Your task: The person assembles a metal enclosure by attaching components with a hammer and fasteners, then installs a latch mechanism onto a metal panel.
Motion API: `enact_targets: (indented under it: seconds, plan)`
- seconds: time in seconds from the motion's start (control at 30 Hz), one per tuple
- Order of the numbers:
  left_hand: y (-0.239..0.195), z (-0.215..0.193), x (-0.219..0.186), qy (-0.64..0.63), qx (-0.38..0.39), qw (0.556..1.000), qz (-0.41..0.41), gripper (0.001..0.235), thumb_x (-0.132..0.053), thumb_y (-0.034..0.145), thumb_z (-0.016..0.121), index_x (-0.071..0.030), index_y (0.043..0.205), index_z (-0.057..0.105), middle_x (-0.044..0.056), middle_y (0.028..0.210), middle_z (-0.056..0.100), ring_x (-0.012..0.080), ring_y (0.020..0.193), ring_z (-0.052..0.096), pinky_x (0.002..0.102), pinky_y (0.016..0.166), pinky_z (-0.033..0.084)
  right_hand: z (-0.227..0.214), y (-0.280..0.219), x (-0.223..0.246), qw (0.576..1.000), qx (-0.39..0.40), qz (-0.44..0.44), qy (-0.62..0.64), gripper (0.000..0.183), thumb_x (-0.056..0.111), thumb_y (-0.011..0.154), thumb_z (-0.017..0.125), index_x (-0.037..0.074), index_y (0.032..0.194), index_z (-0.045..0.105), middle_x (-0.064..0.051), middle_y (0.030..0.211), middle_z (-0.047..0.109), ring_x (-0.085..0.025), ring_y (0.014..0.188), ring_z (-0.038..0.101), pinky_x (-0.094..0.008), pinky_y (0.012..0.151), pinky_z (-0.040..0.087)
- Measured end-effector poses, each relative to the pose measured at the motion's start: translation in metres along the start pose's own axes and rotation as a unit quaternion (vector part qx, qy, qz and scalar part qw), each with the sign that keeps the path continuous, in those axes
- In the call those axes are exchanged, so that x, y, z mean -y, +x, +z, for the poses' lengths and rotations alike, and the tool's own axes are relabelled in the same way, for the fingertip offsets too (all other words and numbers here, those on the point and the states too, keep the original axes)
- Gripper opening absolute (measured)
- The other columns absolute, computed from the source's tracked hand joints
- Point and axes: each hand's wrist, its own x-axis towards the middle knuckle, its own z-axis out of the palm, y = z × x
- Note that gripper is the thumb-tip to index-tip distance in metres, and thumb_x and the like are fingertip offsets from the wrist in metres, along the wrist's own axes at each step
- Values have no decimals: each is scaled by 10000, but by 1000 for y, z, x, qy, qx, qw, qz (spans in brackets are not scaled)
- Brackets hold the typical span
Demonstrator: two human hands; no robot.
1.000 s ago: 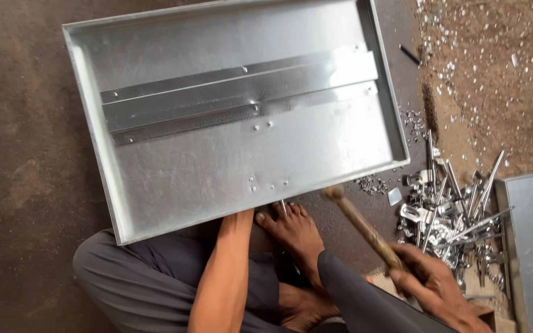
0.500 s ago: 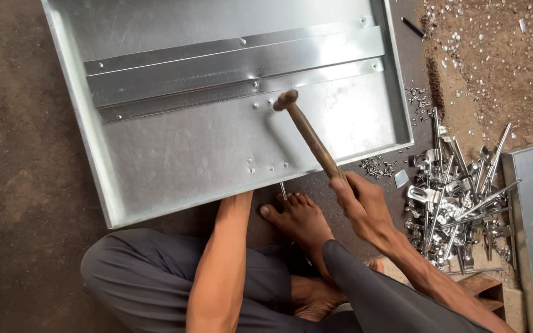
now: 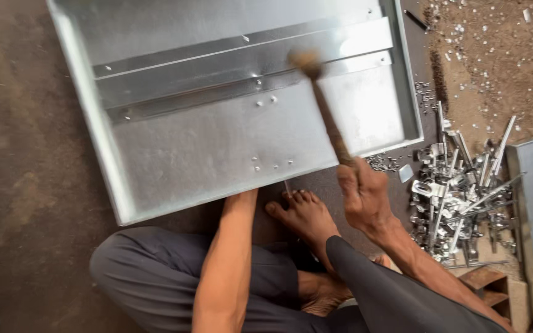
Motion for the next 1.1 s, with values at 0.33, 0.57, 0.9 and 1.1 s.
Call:
enact_targets:
  seconds: [0.33,0.57,0.9,1.1]
  plan:
    - [-3,4,-2,-3,-2,1000,3,453,-391,1029,460,-48,1315,533,130,1281,622,276,1146,624,441,956,571,-5,-3,8,989,-27,-117,83,528,477,1084,344,84,762,486,22,554,404,-90,453,370,-301,393,301]
    - [-4,7,0,3,-3,1000,0,463,-395,1026,463,-43,1317,533,133,1284,621,276,1144,624,441,952,572,-39,-6,13,979,-65,-105,161,419,422,1045,423,82,868,593,15,603,461,-115,506,413,-312,413,361]
    - [-8,9,5,1,7,1000,3,476,-401,1022,467,-36,1321,533,138,1287,620,277,1142,625,440,945,574,-27,3,-25,987,87,132,7,448,487,1002,440,148,710,460,-16,564,393,-165,450,339,-361,394,316]
    - [-6,-1,41,-21,15,999,-19,484,-404,1019,470,-33,1323,533,141,1289,620,277,1140,626,440,942,576,-79,42,-54,975,-24,-183,-123,330,356,754,869,146,907,664,9,853,716,-140,773,575,-397,735,481]
